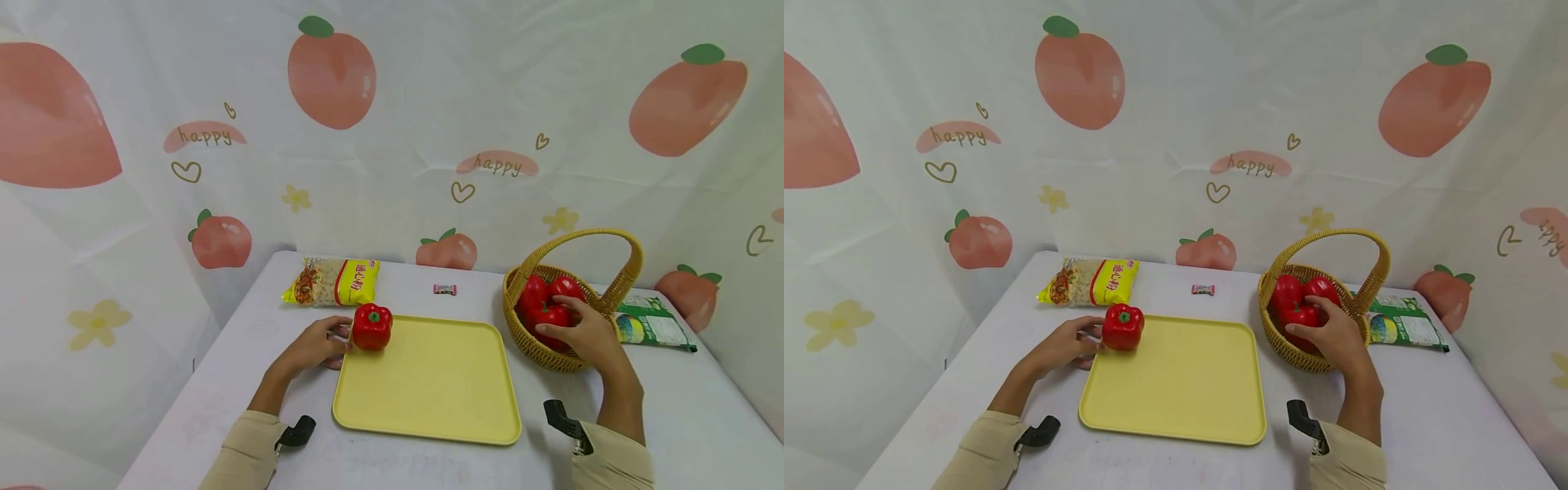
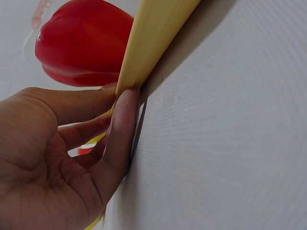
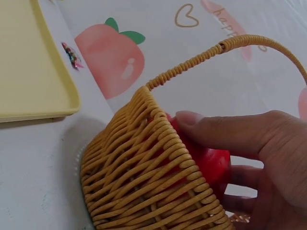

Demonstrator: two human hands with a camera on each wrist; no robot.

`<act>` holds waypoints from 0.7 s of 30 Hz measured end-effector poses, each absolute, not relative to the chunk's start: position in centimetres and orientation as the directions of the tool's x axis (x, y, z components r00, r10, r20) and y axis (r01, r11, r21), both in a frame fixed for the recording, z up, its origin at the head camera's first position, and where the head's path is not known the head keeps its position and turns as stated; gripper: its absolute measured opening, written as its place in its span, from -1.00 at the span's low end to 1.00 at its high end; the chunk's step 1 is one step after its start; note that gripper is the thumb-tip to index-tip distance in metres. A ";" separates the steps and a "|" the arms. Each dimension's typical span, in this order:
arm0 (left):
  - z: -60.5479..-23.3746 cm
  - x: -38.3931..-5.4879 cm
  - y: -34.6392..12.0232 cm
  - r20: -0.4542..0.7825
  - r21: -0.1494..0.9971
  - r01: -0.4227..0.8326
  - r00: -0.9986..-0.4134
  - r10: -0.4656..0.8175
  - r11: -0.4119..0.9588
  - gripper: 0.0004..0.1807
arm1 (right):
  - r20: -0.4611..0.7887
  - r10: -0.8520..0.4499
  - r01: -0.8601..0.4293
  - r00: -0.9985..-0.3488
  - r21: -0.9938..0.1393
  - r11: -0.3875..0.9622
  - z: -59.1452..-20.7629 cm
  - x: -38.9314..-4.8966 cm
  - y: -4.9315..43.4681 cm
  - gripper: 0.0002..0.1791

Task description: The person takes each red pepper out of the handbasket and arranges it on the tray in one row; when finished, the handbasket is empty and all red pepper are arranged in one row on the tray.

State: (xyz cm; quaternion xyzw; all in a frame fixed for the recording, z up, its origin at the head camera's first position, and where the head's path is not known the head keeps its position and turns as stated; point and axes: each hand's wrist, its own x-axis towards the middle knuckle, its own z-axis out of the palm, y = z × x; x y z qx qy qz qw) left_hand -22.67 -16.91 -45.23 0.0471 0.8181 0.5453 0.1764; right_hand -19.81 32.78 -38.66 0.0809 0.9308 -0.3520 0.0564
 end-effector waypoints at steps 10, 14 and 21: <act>-45.3 -22.6 -16.9 -0.233 0.909 -0.109 -0.933 0.275 0.403 -0.35 | -0.170 0.092 0.183 -0.981 -0.663 0.726 -38.2 -19.6 32.9 0.16; -45.4 -22.7 -16.9 -0.236 0.910 -0.114 -0.933 0.271 0.399 -0.36 | -0.120 0.085 0.145 -0.989 -0.701 0.699 -37.9 -19.3 33.0 0.09; -45.5 -22.8 -17.1 -0.224 0.909 -0.100 -0.936 0.271 0.404 -0.37 | 0.014 0.079 0.041 -0.997 -0.749 0.662 -37.0 -18.6 33.2 -0.04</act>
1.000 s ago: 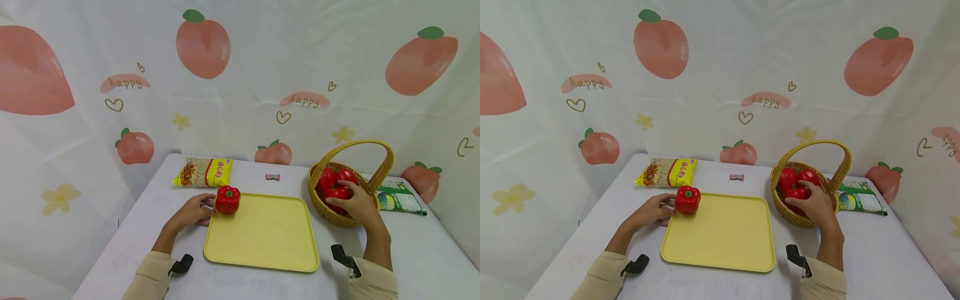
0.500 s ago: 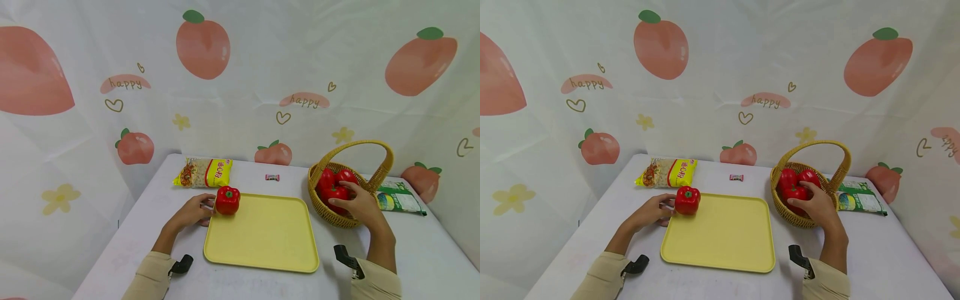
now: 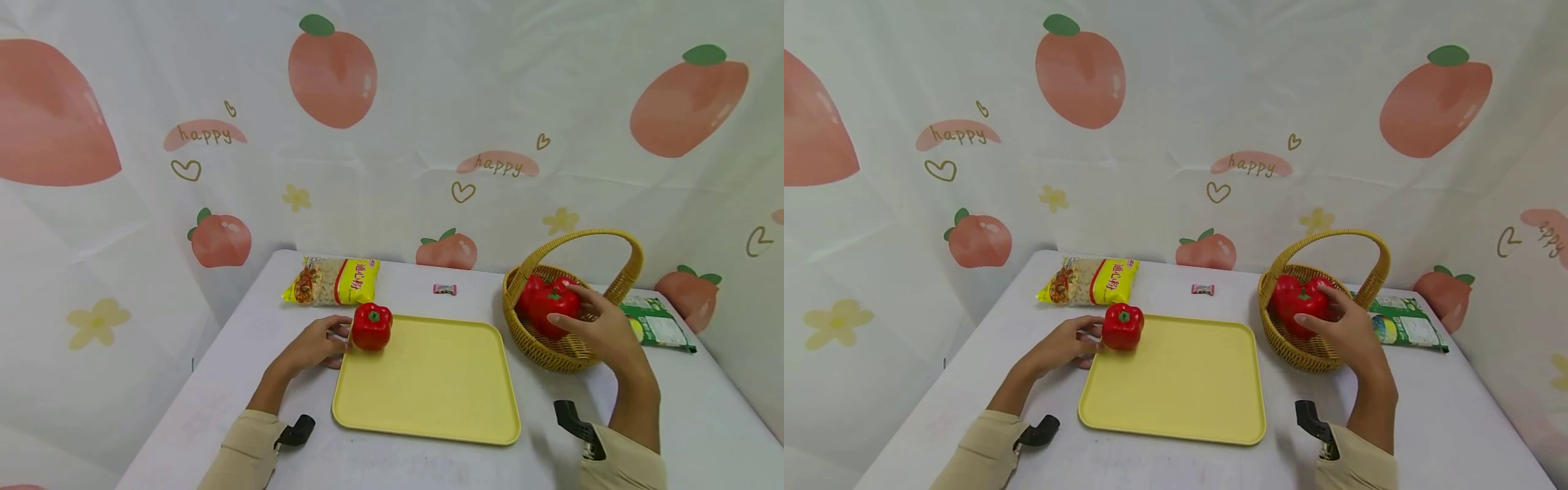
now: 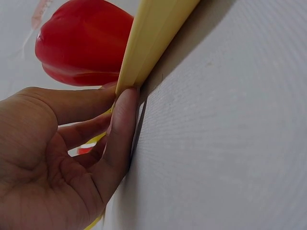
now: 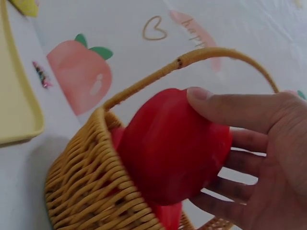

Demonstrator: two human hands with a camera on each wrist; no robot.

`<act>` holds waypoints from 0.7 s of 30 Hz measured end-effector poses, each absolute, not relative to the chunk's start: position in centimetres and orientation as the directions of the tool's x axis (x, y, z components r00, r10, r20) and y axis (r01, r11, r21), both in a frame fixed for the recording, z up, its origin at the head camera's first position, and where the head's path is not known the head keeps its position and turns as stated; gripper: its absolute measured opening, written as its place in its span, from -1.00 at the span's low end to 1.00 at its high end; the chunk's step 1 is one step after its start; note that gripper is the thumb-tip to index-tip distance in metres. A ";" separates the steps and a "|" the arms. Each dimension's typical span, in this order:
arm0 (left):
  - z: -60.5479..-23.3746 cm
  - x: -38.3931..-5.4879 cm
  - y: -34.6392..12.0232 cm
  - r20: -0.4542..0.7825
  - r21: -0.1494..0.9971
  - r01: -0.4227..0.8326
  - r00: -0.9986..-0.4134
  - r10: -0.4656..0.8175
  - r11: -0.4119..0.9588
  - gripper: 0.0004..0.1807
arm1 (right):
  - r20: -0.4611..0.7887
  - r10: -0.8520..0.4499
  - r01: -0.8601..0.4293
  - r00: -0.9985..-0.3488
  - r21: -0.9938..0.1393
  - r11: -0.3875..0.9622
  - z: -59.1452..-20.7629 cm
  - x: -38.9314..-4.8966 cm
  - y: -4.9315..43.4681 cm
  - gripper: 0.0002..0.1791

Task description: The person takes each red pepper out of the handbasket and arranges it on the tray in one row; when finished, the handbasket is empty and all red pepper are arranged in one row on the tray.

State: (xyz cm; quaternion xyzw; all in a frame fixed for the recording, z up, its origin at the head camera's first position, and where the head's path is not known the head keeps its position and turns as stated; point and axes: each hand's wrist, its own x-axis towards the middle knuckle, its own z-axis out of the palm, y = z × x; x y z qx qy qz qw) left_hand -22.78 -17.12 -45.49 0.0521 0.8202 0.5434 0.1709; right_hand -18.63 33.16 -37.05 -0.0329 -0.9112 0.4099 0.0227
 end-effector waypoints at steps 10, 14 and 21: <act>-45.5 -22.8 -17.2 -0.221 0.907 -0.096 -0.937 0.271 0.409 -0.36 | 0.211 -0.016 -0.187 -0.977 -0.823 0.536 -35.7 -17.0 32.9 -0.23; -45.5 -22.8 -17.2 -0.224 0.909 -0.099 -0.935 0.275 0.405 -0.34 | 0.267 -0.066 -0.266 -0.961 -0.840 0.473 -35.3 -16.7 32.4 -0.24; -45.6 -22.8 -17.1 -0.226 0.911 -0.102 -0.934 0.275 0.400 -0.35 | 0.298 -0.158 -0.336 -0.941 -0.869 0.363 -34.6 -16.9 30.7 -0.26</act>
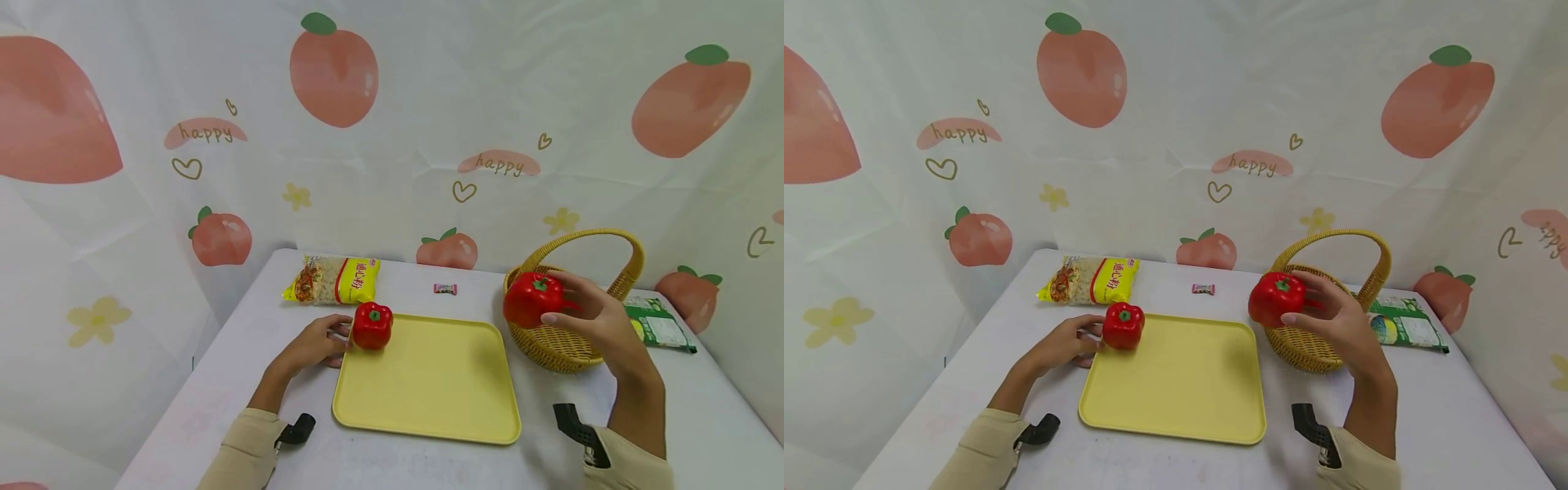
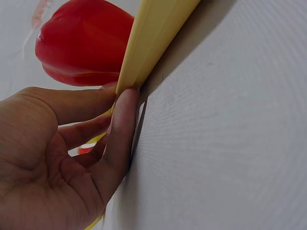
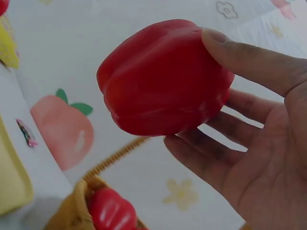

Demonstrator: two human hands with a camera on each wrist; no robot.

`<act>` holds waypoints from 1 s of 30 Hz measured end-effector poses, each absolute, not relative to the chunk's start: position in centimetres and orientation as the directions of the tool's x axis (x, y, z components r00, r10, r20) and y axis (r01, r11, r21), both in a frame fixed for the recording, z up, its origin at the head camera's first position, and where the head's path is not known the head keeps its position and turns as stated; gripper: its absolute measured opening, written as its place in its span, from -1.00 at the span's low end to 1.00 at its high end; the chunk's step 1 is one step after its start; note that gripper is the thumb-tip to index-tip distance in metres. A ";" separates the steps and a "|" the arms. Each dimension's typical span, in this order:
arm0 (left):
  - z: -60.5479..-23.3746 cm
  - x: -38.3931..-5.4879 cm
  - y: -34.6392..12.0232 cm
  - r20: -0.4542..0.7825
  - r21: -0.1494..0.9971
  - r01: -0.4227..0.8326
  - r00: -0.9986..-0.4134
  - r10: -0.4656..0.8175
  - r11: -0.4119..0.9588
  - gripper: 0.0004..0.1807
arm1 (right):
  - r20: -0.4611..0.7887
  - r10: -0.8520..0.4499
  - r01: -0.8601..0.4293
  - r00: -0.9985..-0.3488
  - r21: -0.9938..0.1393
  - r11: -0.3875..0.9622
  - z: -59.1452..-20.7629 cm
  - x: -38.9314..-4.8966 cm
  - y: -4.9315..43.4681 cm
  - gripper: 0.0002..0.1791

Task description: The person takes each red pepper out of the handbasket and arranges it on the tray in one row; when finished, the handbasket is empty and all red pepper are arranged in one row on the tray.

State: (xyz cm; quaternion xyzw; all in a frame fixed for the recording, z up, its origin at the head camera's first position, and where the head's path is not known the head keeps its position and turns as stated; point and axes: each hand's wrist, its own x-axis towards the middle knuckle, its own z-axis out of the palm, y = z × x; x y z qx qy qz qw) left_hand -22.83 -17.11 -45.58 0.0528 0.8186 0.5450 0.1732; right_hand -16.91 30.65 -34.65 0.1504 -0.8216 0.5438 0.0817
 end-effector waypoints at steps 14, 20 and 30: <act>-45.4 -22.7 -17.0 -0.223 0.915 -0.105 -0.936 0.270 0.391 -0.35 | 0.259 -0.292 -0.352 -0.921 -0.873 0.338 -36.4 -19.6 25.7 -0.19; -45.5 -22.8 -17.1 -0.229 0.913 -0.110 -0.935 0.270 0.392 -0.35 | 0.183 -0.339 -0.286 -0.923 -0.915 0.284 -37.8 -20.7 23.5 -0.17; -45.4 -22.8 -17.0 -0.234 0.912 -0.115 -0.934 0.269 0.394 -0.36 | 0.161 -0.411 -0.262 -0.897 -0.944 0.202 -39.4 -21.4 21.2 -0.21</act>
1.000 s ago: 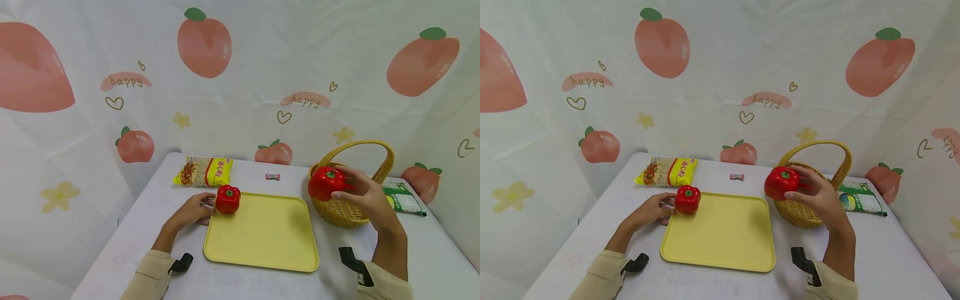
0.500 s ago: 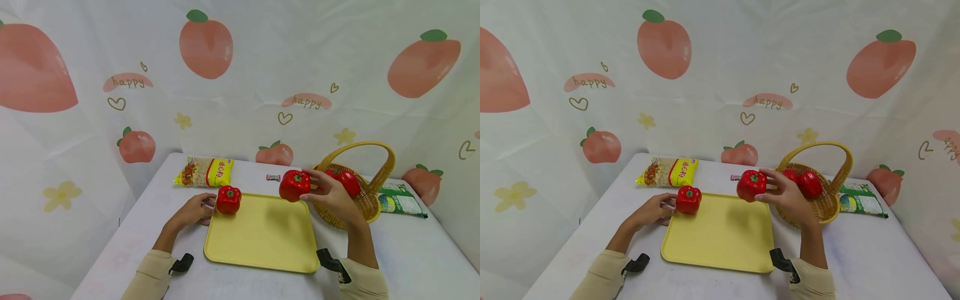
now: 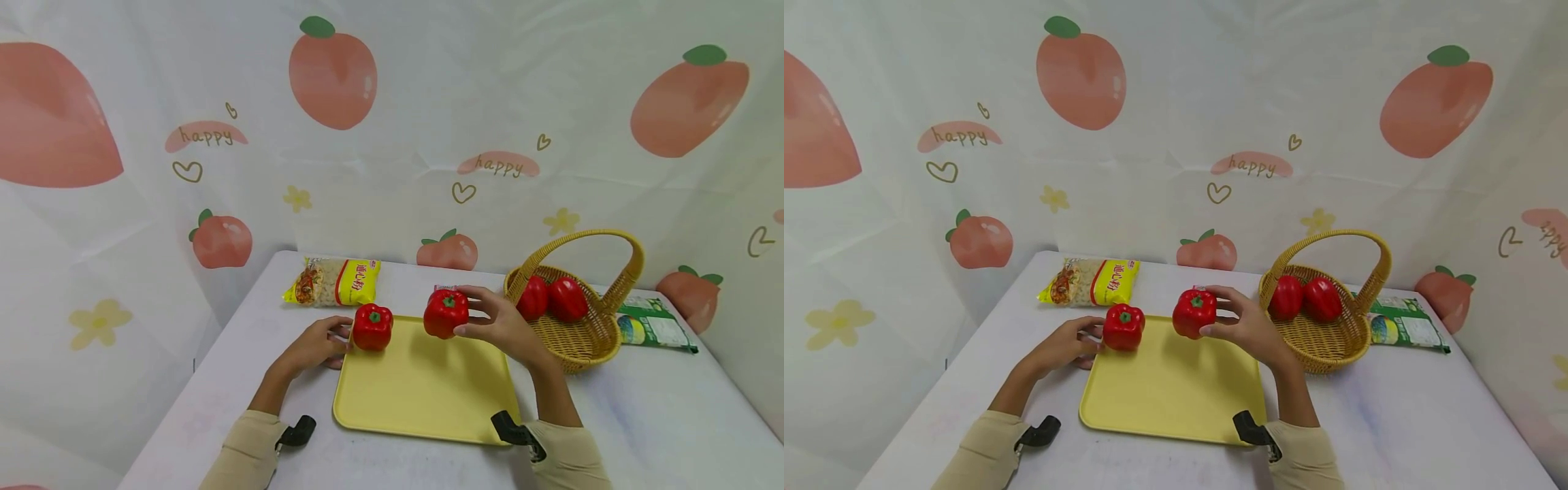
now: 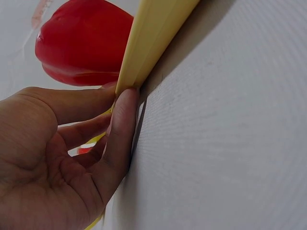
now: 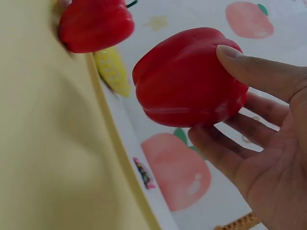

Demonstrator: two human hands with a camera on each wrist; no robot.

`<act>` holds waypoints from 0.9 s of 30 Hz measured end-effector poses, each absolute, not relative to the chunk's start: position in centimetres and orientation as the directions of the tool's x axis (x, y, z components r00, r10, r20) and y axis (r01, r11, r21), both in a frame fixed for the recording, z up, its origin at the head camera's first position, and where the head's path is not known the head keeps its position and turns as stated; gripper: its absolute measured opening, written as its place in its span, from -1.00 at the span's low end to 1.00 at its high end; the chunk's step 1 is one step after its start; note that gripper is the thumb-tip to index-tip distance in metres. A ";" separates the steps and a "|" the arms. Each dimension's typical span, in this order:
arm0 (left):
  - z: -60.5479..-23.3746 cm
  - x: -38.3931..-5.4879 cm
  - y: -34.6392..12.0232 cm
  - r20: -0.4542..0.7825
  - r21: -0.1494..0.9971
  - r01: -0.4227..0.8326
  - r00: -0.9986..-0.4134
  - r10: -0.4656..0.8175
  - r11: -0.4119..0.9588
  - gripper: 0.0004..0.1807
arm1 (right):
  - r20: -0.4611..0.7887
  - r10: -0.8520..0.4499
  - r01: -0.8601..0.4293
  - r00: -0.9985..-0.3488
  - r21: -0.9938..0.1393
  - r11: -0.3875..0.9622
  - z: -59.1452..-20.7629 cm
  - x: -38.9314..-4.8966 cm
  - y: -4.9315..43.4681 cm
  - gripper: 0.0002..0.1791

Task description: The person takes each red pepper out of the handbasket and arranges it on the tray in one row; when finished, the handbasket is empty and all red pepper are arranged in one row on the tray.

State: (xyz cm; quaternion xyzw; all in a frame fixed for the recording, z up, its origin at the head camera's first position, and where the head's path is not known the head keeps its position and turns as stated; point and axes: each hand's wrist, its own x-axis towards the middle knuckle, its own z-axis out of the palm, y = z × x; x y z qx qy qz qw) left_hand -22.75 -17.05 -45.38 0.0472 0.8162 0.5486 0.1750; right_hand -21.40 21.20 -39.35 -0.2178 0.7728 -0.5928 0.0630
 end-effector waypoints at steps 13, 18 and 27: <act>-45.4 -22.7 -17.1 -0.234 0.916 -0.119 -0.934 0.270 0.382 -0.36 | 0.119 -0.448 -0.239 -0.886 -0.945 0.223 -40.6 -21.7 19.2 -0.19; -45.4 -22.8 -17.1 -0.234 0.915 -0.117 -0.934 0.271 0.387 -0.36 | 0.113 -0.426 -0.241 -0.898 -0.935 0.260 -41.0 -21.7 18.8 -0.20; -45.4 -22.8 -17.1 -0.231 0.912 -0.111 -0.935 0.270 0.396 -0.36 | 0.114 -0.421 -0.256 -0.900 -0.919 0.299 -41.2 -21.7 18.3 -0.21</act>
